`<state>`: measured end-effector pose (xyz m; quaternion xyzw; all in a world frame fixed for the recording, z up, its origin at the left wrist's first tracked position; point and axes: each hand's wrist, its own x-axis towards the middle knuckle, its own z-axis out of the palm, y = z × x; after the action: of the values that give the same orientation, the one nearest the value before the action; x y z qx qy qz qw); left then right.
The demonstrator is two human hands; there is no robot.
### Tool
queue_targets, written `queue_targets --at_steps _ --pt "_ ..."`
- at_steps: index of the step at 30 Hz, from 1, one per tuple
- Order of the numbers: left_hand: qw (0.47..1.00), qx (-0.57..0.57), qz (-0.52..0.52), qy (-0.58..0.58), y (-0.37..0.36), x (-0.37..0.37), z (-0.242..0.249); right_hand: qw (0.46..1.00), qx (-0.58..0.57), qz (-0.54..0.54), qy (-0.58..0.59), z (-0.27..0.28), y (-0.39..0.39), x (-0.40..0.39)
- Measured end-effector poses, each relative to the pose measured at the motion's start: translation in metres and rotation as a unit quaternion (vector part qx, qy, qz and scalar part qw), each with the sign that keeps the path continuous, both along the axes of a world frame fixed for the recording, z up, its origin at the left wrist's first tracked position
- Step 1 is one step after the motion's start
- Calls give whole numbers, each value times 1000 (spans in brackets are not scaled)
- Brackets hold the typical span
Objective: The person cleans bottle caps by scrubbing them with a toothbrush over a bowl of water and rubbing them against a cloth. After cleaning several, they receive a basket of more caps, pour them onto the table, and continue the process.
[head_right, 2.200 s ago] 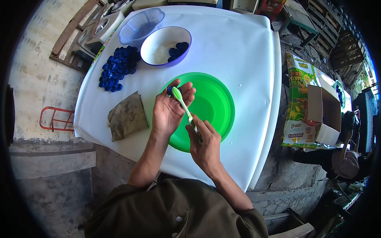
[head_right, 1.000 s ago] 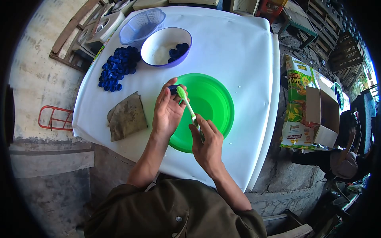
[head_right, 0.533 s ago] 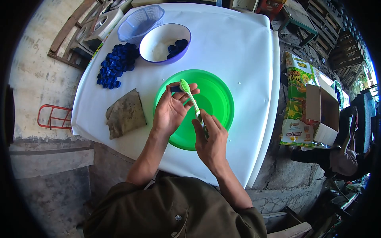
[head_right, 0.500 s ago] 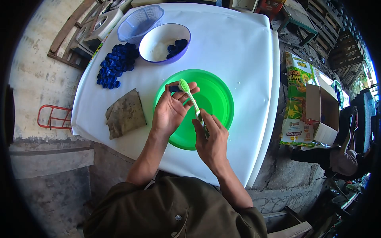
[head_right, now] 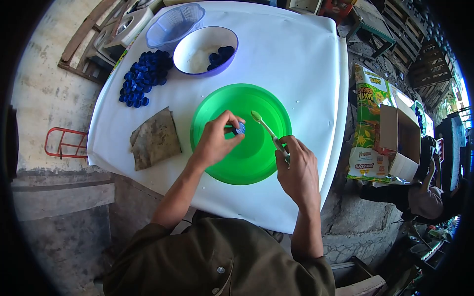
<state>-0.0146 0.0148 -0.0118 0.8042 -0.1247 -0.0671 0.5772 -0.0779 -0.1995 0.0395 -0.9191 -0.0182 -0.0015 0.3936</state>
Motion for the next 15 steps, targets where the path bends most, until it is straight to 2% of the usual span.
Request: queue_targets --at_steps 4,8,11,15 --pt "985 165 -44 -15 -5 -1 5 997 -77 9 22 1 2 6" --pt "971 218 -89 -51 -3 -3 -7 984 -168 34 -53 -7 7 11" --pt "933 295 -102 -179 2 -7 -22 980 -185 48 -52 -7 14 18" --pt "953 265 -101 -103 -2 -9 -24 976 -201 73 -51 -13 24 29"
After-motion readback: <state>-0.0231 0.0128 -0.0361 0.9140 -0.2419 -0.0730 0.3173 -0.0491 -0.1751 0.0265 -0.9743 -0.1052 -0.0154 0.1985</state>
